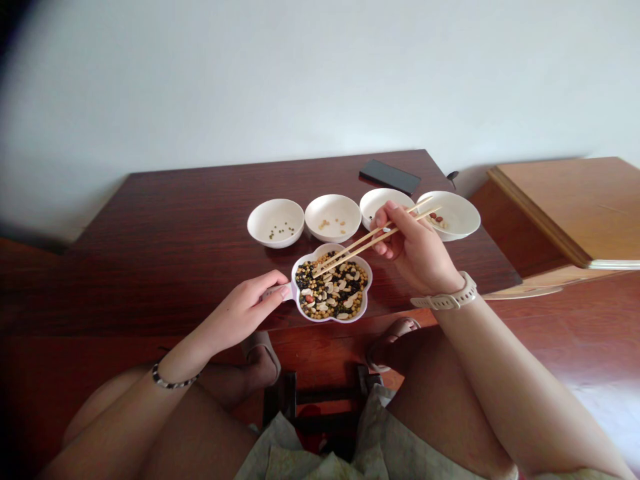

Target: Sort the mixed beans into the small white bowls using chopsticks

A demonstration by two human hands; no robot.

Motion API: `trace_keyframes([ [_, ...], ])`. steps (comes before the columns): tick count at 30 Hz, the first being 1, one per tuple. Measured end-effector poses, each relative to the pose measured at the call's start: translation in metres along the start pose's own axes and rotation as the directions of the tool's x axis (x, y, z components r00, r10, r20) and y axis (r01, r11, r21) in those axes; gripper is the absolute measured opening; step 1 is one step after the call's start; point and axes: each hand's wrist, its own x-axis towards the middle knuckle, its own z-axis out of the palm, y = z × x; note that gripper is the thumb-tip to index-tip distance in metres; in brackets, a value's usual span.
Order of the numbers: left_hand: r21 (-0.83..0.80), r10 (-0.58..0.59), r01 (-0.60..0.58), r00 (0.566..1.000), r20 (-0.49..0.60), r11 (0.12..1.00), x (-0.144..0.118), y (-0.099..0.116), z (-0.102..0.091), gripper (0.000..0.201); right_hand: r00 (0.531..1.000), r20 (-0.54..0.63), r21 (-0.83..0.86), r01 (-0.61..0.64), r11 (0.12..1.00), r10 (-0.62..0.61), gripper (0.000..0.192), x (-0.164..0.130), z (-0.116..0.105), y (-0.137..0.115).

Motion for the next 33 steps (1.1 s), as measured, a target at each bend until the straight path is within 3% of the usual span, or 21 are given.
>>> trace_keyframes([
  [22, 0.010, -0.005, 0.005, 1.000, -0.004, 1.000, 0.000, 0.008, 0.004, 0.036, 0.968, -0.131, -0.038, 0.209, 0.977, -0.213, 0.038, 0.030, 0.026, 0.009],
  [33, 0.014, -0.002, 0.002, 1.000, -0.015, 1.000, 0.000, 0.011, 0.007, 0.037, 0.970, -0.116, -0.054, 0.208, 0.977, -0.213, 0.039, 0.033, 0.037, 0.020],
])
